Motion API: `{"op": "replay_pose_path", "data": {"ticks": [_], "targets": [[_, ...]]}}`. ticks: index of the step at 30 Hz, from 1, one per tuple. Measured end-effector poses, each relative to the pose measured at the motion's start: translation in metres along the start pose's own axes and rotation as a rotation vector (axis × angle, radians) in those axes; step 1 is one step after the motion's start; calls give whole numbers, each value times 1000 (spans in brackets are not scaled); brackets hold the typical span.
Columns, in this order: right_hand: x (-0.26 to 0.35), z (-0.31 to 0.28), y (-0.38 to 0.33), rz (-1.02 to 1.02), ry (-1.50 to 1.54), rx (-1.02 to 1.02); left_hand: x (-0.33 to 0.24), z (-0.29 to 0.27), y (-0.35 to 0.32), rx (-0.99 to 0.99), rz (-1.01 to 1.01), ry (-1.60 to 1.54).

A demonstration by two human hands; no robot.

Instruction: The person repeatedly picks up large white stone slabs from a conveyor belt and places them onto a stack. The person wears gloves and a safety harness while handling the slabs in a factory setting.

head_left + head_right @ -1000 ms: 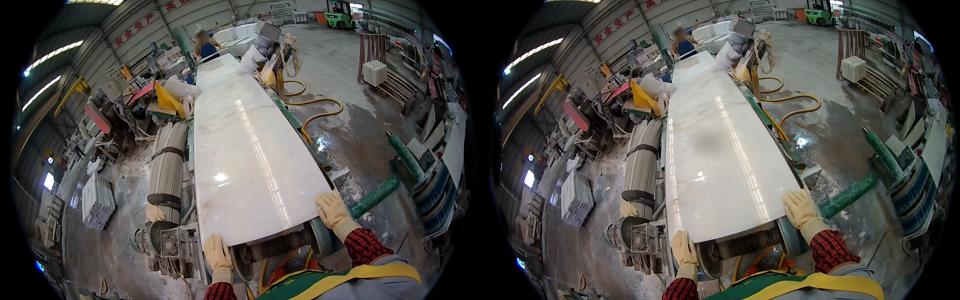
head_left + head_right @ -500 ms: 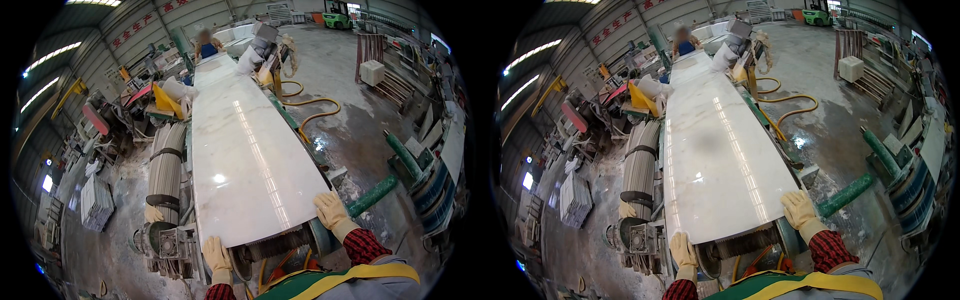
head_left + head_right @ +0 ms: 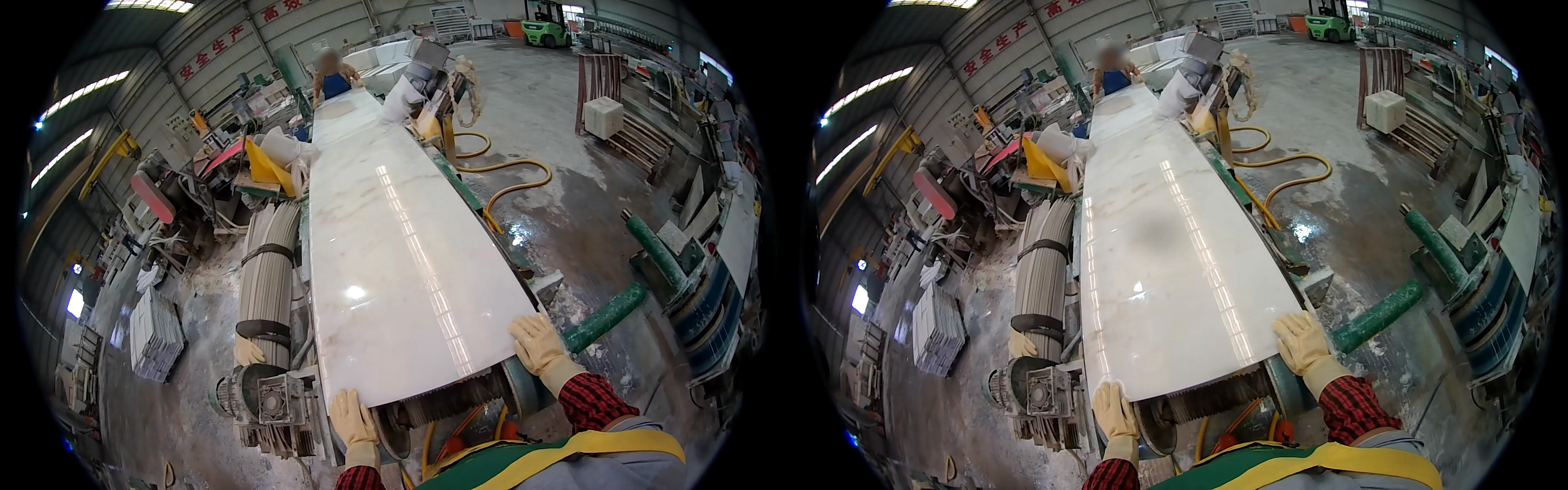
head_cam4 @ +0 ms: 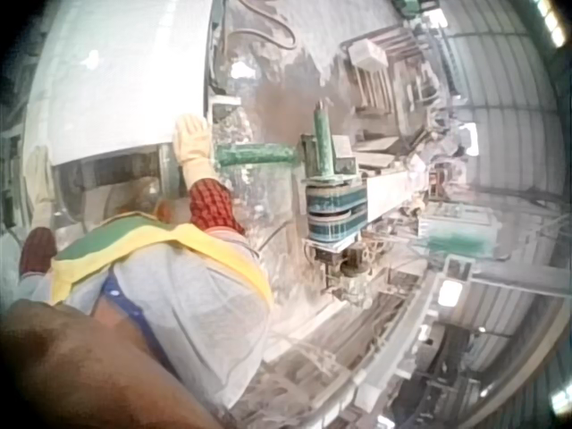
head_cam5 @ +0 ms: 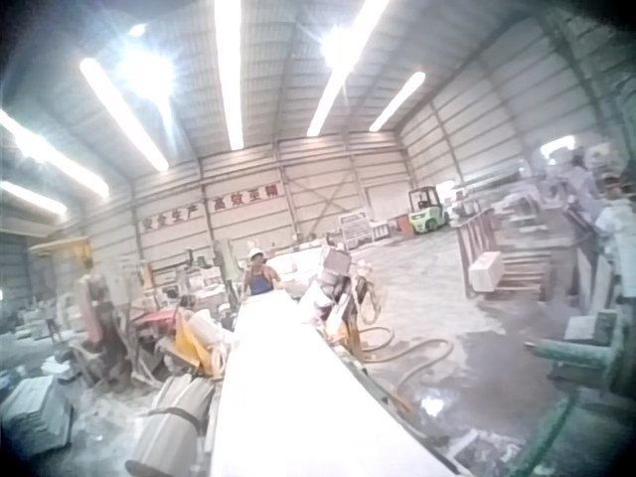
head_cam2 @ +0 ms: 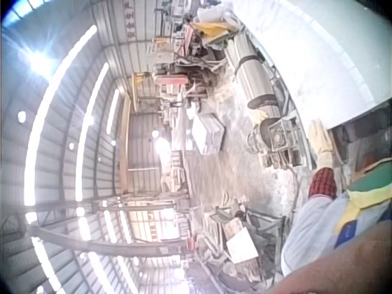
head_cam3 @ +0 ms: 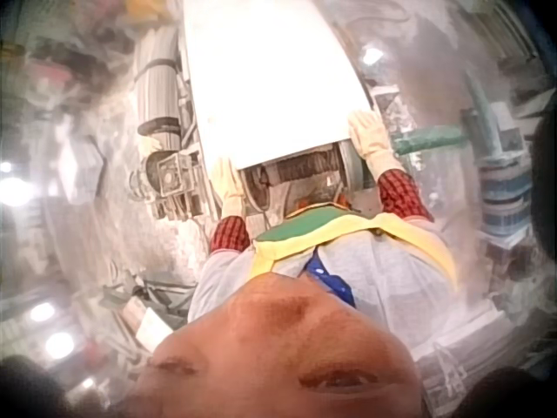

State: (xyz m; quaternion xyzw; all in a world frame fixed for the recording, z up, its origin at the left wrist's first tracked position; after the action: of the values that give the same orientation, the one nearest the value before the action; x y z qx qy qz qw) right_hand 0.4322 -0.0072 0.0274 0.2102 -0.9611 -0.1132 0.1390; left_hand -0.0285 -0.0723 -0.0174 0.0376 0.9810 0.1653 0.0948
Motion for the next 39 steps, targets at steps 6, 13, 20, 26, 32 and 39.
{"op": "replay_pose_path", "data": {"ticks": [6, 13, 20, 26, 32, 39], "targets": [[1, -4, -6, -11, -20, -59, -3, -1, 2, 79, -50, -72], [-3, 4, -9, 6, 26, -2, -4, -1, -2, 23, 3, -21], [1, -1, -10, 0, 17, -8, -5, -3, -3, 55, -18, -50], [2, -2, -12, -14, 23, -13, -5, -2, -8, 25, -8, -29], [8, -9, -13, -34, 0, -54, -7, -5, -9, 30, -7, -31], [9, -10, -14, -30, 18, -46, -4, -2, -11, 55, -30, -35]]}}
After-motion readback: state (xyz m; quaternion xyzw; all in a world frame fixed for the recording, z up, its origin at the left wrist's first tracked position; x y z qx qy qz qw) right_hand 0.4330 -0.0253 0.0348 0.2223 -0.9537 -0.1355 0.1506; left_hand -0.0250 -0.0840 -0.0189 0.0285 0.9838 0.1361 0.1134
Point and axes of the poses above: each hand's wrist, its own y-axis towards the middle knuckle, its own z-axis out of the palm, x = y × z, the point moved 8 cm from there along y, towards the middle knuckle, and after that the axes turned 10 degrees about x, right-handed, at the moved point
